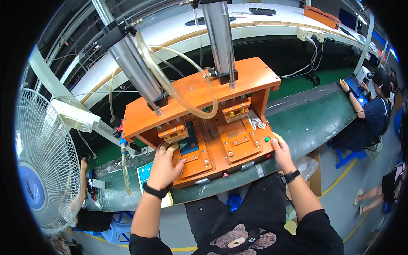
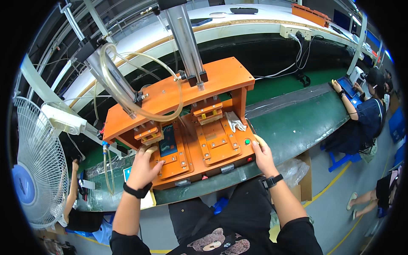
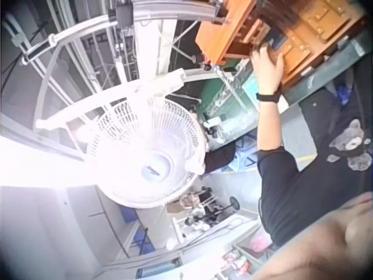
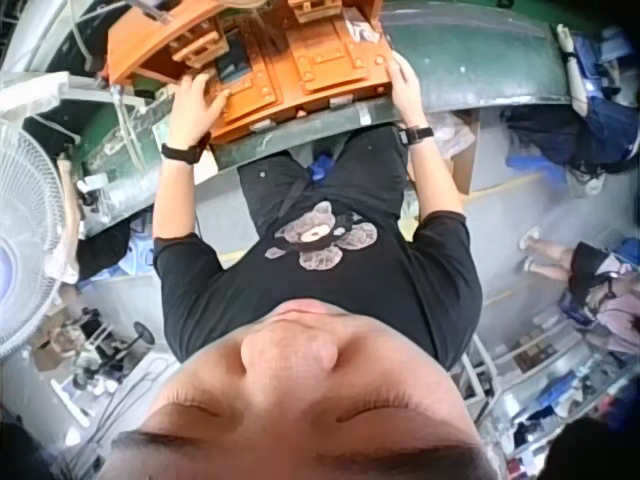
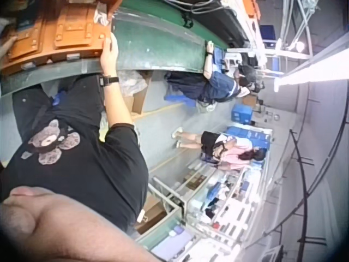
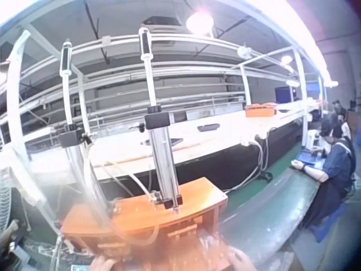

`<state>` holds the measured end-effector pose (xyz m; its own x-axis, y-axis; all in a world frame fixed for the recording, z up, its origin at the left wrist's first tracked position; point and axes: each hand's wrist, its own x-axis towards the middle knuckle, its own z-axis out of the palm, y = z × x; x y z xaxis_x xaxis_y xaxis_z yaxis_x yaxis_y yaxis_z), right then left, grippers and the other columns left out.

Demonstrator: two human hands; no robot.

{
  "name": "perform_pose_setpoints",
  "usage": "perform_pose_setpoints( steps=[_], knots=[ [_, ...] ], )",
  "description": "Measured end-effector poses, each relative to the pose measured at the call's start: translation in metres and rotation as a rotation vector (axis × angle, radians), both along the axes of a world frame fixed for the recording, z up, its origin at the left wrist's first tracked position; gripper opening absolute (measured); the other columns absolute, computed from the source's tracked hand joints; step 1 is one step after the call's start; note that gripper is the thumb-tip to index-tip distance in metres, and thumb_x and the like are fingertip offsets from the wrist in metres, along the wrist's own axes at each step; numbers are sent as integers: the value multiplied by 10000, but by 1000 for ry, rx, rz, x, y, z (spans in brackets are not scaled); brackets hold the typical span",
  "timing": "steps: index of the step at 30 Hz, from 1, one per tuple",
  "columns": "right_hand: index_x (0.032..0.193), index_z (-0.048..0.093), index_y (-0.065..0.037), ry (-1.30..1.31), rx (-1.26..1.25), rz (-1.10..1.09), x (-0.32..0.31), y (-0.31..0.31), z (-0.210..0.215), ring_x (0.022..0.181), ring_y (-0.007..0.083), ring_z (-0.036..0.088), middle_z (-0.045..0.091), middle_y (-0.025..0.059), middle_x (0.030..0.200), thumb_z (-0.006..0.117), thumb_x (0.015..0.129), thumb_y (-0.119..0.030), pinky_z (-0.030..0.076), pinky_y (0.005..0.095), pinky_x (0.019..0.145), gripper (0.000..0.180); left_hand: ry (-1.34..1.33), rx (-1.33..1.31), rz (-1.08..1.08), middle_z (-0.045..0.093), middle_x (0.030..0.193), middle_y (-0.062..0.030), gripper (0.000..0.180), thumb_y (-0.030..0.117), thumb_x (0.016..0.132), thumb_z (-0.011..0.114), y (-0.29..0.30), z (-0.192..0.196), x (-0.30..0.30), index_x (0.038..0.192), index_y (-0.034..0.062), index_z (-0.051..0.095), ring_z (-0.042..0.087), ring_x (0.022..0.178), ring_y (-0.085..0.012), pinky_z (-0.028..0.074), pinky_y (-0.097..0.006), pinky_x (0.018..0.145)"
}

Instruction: The recorder is placing small plastic and electronic parts into a pneumatic machine, which presses them together into a finished component.

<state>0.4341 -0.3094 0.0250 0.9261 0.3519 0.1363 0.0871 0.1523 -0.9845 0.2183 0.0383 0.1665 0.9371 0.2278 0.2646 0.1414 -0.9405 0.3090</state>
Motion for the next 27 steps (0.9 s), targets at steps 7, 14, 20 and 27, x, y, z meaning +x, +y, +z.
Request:
perform_pose_setpoints(
  steps=[7,14,20,27],
  knots=[
    [1325,488,58,1,243,-23,6,21,-20,1170,172,547,591,111,1262,467,997,-202,409,292,1011,419,-427,-208,247,465,1359,-225,370,101,911,612,-3,-79,-66,1252,-18,534,466,1252,-371,352,-427,1074],
    [1300,503,71,-84,232,-109,0,24,-16,1166,190,553,598,131,1250,440,974,-196,401,299,1016,426,-673,-982,317,488,1300,-122,358,104,1024,441,-6,-142,-57,1356,-29,426,501,1177,-178,394,-313,1015],
    [1300,500,71,-110,238,-101,-2,27,-18,1155,189,555,597,134,1245,427,975,-196,397,300,1017,427,-819,-1155,391,530,1300,-104,368,188,1051,396,-4,-159,-55,1369,5,429,546,1152,-187,424,-308,1005],
    [1297,500,80,-116,237,-117,1,26,-21,1167,189,548,593,134,1257,428,974,-204,392,298,1021,436,-827,-1290,370,521,1318,-108,394,214,1058,358,-5,-166,-54,1381,2,434,512,1182,-179,398,-318,1025]
  ],
)
